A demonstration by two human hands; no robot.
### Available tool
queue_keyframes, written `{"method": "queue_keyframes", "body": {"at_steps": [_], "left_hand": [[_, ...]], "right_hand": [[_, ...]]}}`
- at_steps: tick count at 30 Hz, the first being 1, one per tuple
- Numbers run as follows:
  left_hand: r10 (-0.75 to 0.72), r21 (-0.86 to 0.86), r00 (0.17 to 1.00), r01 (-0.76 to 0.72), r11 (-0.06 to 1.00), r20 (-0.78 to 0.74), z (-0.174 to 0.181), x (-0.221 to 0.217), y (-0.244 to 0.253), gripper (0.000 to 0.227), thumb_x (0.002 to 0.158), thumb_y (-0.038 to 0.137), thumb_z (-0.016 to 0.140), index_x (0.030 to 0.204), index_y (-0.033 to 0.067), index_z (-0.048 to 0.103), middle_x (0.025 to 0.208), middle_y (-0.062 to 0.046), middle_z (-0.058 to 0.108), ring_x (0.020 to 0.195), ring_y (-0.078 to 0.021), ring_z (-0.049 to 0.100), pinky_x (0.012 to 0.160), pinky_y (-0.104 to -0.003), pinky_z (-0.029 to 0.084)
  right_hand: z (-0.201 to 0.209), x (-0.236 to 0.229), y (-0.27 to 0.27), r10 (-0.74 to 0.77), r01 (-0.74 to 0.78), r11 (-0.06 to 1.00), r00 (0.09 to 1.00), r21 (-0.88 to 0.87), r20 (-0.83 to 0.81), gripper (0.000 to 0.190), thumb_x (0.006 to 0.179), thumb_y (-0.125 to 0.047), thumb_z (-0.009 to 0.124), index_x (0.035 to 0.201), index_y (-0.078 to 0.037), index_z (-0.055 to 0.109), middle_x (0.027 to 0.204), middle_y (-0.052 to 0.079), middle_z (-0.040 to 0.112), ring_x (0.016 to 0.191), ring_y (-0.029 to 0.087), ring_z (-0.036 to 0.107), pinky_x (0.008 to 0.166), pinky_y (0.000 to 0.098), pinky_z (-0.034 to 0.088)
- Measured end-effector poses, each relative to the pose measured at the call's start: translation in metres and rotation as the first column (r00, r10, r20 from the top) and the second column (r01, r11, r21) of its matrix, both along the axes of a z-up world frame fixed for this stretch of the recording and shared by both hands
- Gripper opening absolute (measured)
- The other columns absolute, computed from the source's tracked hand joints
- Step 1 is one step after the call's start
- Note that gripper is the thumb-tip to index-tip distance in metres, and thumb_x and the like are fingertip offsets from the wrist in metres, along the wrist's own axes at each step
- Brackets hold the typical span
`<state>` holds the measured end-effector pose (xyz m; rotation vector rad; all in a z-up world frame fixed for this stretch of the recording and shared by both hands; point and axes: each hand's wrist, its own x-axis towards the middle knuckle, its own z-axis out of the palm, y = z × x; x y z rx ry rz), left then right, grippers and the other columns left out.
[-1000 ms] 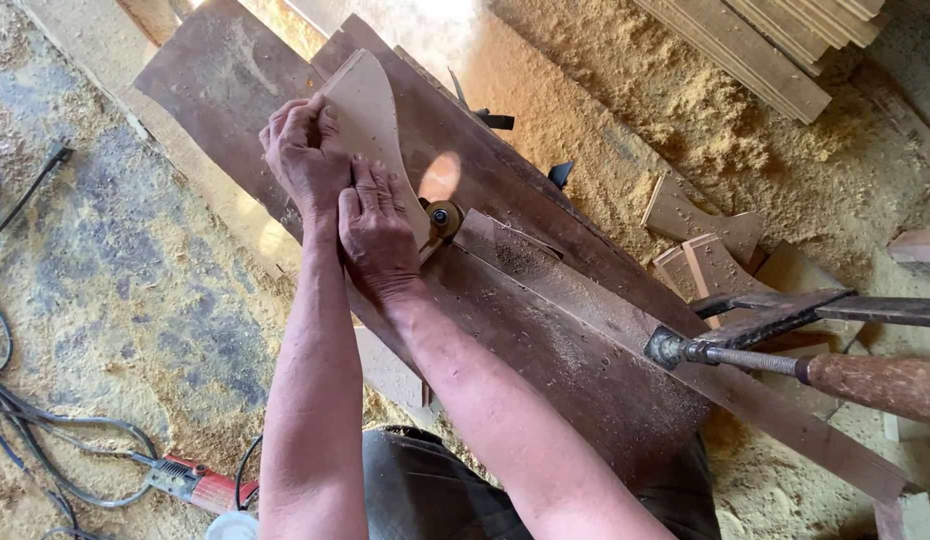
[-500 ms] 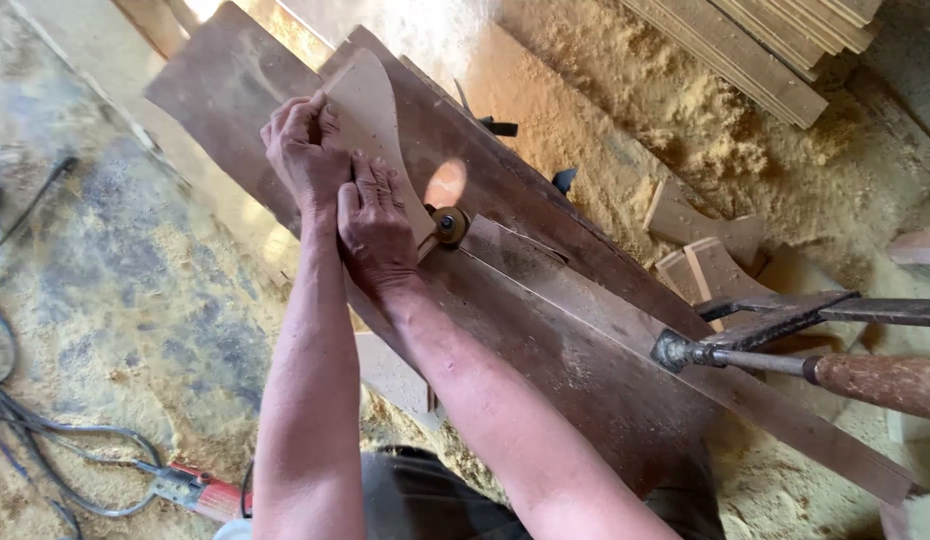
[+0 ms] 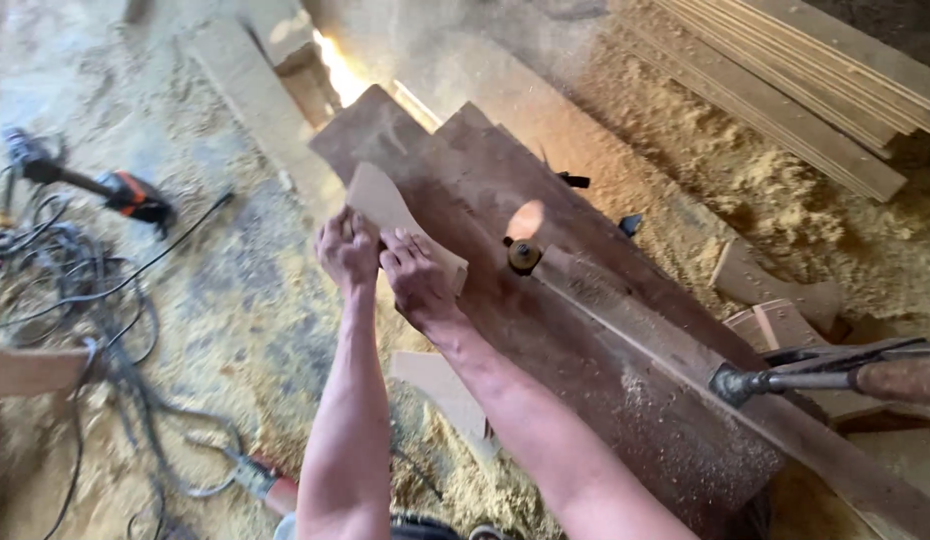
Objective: Shaping the edges of curved wooden pieces using a router bit mounted in a table
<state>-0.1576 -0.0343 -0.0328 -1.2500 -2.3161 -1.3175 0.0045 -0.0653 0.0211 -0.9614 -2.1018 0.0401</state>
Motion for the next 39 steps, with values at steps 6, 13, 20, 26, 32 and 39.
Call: {"method": "queue_keyframes", "body": {"at_steps": [6,13,20,26,32,39], "left_hand": [[0.133,-0.149,0.787,-0.052,0.987,0.603,0.015,0.006,-0.063,0.066,0.07,0.058,0.095,0.121,0.02,0.076,0.098,-0.007,0.077,0.097,-0.0209,0.074,0.084,-0.032,0.055],[0.213,-0.251,0.782,-0.076,0.965,0.586,0.009,-0.005,-0.185,0.046,0.088,0.061,0.077,0.084,0.0152,0.08,0.076,-0.014,0.072,0.076,-0.0232,0.07,0.064,-0.037,0.05],[-0.238,0.36,0.299,-0.474,0.804,0.924,0.067,0.009,-0.302,0.029,0.085,0.037,0.081,0.091,0.0091,0.078,0.082,-0.002,0.076,0.07,-0.0093,0.066,0.064,-0.028,0.057],[-0.914,0.957,-0.4,-0.233,0.172,0.067,-0.026,-0.028,-0.308,0.044,0.097,0.056,0.05,0.111,0.0191,0.069,0.086,-0.005,0.055,0.083,-0.0169,0.049,0.08,-0.03,0.045],[-0.945,0.949,-0.089,-0.056,-0.31,-0.314,0.105,0.025,-0.321,0.034,0.109,0.037,0.047,0.125,0.0168,0.069,0.095,0.003,0.066,0.078,-0.008,0.055,0.075,-0.026,0.043],[-0.927,0.93,-0.084,-0.065,-0.362,-0.366,0.139,0.018,-0.328,0.035,0.107,0.036,0.058,0.128,0.0116,0.072,0.101,0.001,0.073,0.082,-0.0085,0.06,0.079,-0.026,0.047]], "right_hand": [[0.003,0.029,-0.05,0.112,-0.115,0.993,0.989,0.022,0.098,0.03,0.072,-0.001,0.068,0.101,-0.007,0.067,0.127,0.012,0.069,0.12,0.032,0.066,0.112,0.0433,0.046],[0.067,0.086,-0.17,0.472,-0.455,0.85,0.881,-0.264,0.001,0.025,0.083,-0.006,0.064,0.107,-0.003,0.069,0.12,0.018,0.069,0.104,0.044,0.068,0.095,0.0551,0.053],[0.087,0.155,-0.309,0.55,-0.654,0.154,0.679,-0.74,-0.486,0.006,0.092,-0.012,0.073,0.09,-0.006,0.073,0.082,0.009,0.074,0.067,0.021,0.072,0.059,0.0297,0.059],[0.115,0.149,-0.311,-0.057,-0.618,-0.461,0.737,-0.637,-0.674,0.03,0.098,-0.012,0.055,0.122,0.003,0.065,0.111,0.022,0.074,0.09,0.031,0.075,0.081,0.043,0.067],[0.175,0.113,-0.34,0.154,-0.589,-0.471,0.678,-0.657,-0.719,0.062,0.088,-0.035,0.068,0.135,0.004,0.054,0.12,0.023,0.076,0.094,0.029,0.081,0.084,0.0388,0.07],[0.158,0.082,-0.37,0.179,-0.618,-0.427,0.658,-0.66,-0.732,0.04,0.09,-0.015,0.073,0.122,0.006,0.062,0.096,0.02,0.079,0.089,0.025,0.076,0.083,0.0341,0.063]]}}
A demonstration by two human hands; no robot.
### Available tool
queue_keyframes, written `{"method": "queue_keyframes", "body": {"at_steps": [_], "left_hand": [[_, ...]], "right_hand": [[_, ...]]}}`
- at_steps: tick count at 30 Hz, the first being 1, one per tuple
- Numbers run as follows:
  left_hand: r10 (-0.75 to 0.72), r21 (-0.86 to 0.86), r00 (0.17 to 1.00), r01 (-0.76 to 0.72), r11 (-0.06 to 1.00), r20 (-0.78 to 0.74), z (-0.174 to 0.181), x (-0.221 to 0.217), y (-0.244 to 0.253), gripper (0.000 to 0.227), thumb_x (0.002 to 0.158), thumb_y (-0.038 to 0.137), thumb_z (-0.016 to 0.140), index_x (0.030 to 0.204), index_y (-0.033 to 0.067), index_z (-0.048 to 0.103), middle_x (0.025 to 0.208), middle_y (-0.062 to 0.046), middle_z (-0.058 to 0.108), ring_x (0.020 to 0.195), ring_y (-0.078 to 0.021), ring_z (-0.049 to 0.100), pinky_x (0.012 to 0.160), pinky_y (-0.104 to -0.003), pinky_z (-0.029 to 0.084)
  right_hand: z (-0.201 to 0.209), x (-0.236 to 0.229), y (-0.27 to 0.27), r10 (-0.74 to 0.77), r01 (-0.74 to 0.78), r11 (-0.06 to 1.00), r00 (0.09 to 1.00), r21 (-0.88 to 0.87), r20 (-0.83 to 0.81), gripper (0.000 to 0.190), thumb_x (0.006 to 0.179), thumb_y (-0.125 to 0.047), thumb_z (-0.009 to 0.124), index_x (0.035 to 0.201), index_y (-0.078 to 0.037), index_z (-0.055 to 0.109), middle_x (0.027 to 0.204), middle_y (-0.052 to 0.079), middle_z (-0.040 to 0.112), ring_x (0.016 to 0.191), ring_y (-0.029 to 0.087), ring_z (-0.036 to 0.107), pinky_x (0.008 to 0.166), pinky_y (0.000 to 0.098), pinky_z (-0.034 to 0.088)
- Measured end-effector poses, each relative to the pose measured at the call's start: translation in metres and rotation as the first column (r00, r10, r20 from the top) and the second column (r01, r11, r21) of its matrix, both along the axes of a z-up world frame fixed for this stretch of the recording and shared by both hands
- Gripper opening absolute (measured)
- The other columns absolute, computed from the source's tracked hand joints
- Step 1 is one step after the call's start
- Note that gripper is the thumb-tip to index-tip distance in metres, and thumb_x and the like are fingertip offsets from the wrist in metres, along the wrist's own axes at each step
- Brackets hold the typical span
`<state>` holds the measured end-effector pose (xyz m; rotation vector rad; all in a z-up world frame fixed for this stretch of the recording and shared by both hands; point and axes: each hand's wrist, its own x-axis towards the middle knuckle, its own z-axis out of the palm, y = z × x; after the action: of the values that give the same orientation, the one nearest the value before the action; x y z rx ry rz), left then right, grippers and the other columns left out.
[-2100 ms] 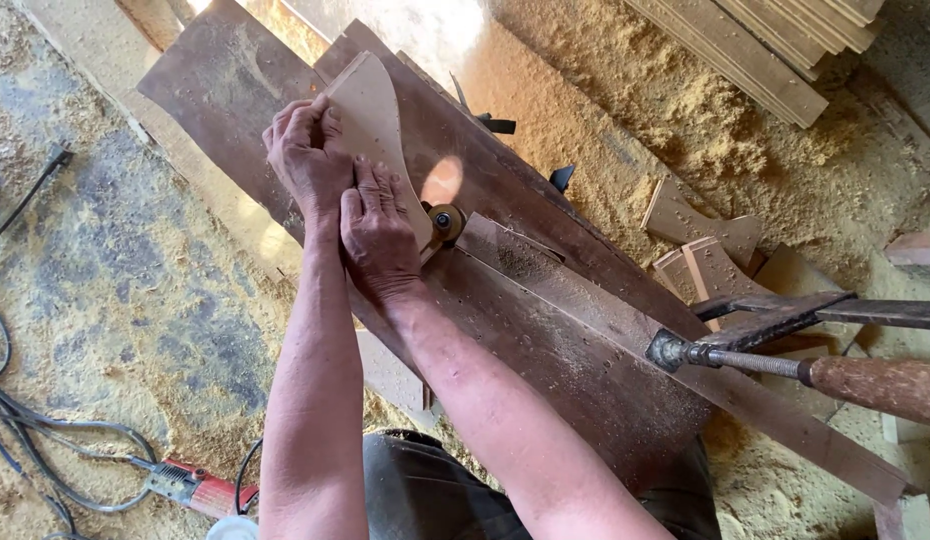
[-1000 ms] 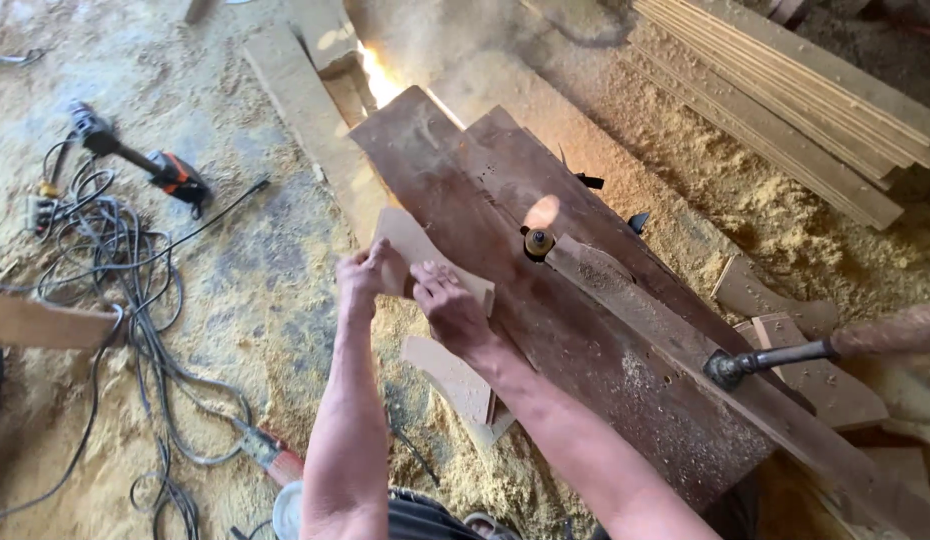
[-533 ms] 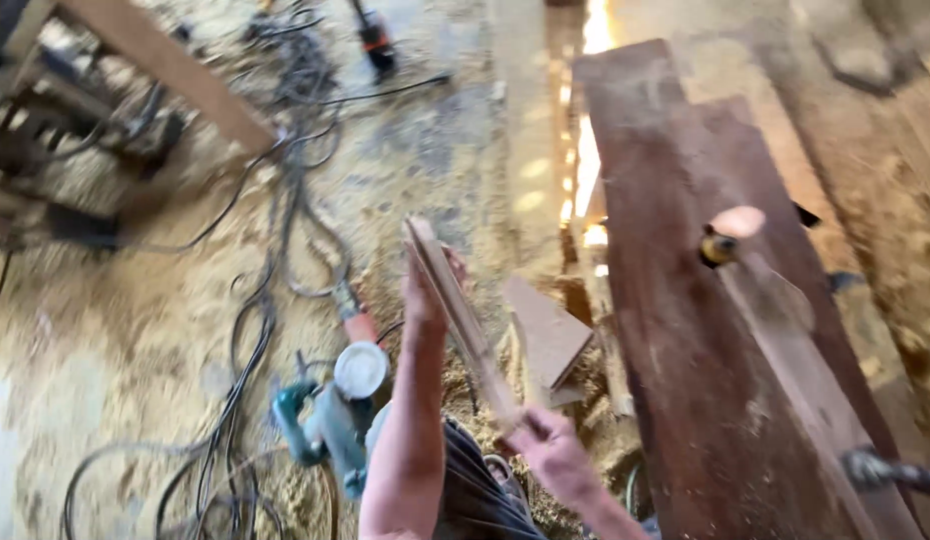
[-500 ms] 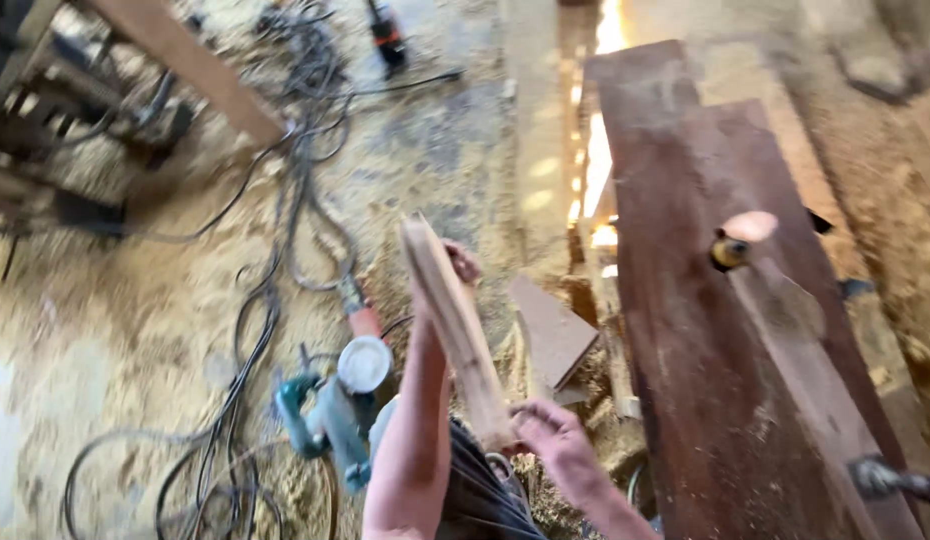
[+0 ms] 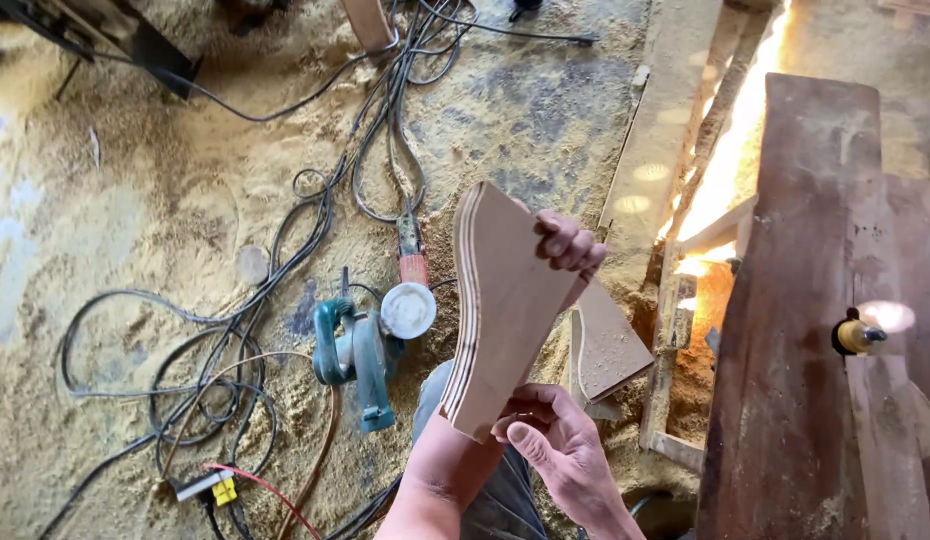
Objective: Shaping the edges of curved wooden pieces using a router bit mounted in a table
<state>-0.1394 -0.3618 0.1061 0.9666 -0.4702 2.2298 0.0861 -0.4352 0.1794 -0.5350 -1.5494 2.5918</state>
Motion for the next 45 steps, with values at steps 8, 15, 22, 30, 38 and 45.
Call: {"method": "queue_keyframes", "body": {"at_steps": [8,15,22,30,38,45], "left_hand": [[0.016,0.168,0.991,0.006,0.986,-0.13,-0.053,-0.028,0.041,0.037,0.113,0.024,0.037,0.137,0.0078,0.06,0.099,-0.003,0.06,0.076,-0.0152,0.051,0.074,-0.033,0.045],[0.046,0.187,0.958,0.008,0.982,-0.283,-0.093,-0.035,0.06,0.05,0.109,0.036,0.035,0.142,0.0053,0.056,0.101,-0.008,0.06,0.08,-0.0211,0.055,0.077,-0.038,0.045],[0.103,0.047,0.952,-0.094,0.994,-0.287,-0.111,-0.033,0.06,0.057,0.103,0.048,0.041,0.135,0.0037,0.06,0.093,-0.01,0.062,0.073,-0.0224,0.055,0.071,-0.039,0.045],[0.218,-0.188,0.907,-0.299,0.935,-0.361,-0.106,-0.031,0.05,0.065,0.096,0.064,0.055,0.125,0.0055,0.063,0.086,-0.007,0.066,0.073,-0.0187,0.061,0.068,-0.033,0.05],[0.06,-0.381,0.977,-0.135,0.915,-0.203,-0.102,-0.023,0.038,0.064,0.097,0.061,0.054,0.123,0.0032,0.066,0.088,-0.009,0.067,0.076,-0.0191,0.06,0.074,-0.034,0.046],[-0.005,-0.644,0.95,0.216,0.734,0.313,-0.115,-0.017,0.041,0.063,0.098,0.044,0.039,0.102,-0.0101,0.072,0.076,-0.025,0.065,0.069,-0.0327,0.058,0.069,-0.04,0.04]], "right_hand": [[-0.008,-0.02,-0.004,-0.073,0.069,0.996,0.995,0.055,0.07,0.035,0.088,-0.019,0.075,0.114,0.001,0.063,0.107,0.016,0.079,0.099,0.023,0.074,0.089,0.0347,0.061],[-0.01,-0.022,0.001,-0.15,0.149,0.989,0.986,0.014,0.07,0.048,0.084,-0.026,0.078,0.119,0.002,0.062,0.112,0.018,0.076,0.095,0.028,0.073,0.079,0.0425,0.064],[-0.028,-0.011,0.01,-0.228,0.242,0.966,0.964,-0.094,0.139,0.044,0.083,-0.021,0.079,0.114,0.001,0.059,0.102,0.018,0.076,0.086,0.025,0.069,0.07,0.0394,0.056],[-0.04,-0.006,0.032,-0.192,0.189,0.945,0.981,-0.265,0.015,0.057,0.084,-0.023,0.08,0.126,0.0,0.05,0.107,0.023,0.072,0.08,0.033,0.076,0.06,0.0491,0.071],[-0.041,-0.006,0.043,-0.261,0.252,0.897,0.965,-0.363,0.027,0.052,0.087,-0.018,0.077,0.127,0.003,0.053,0.111,0.021,0.073,0.085,0.029,0.076,0.07,0.0401,0.068],[-0.032,-0.006,0.051,-0.222,0.246,0.895,0.969,-0.372,0.106,0.043,0.092,-0.03,0.068,0.122,-0.002,0.053,0.091,0.037,0.075,0.071,0.036,0.077,0.049,0.0463,0.064]]}}
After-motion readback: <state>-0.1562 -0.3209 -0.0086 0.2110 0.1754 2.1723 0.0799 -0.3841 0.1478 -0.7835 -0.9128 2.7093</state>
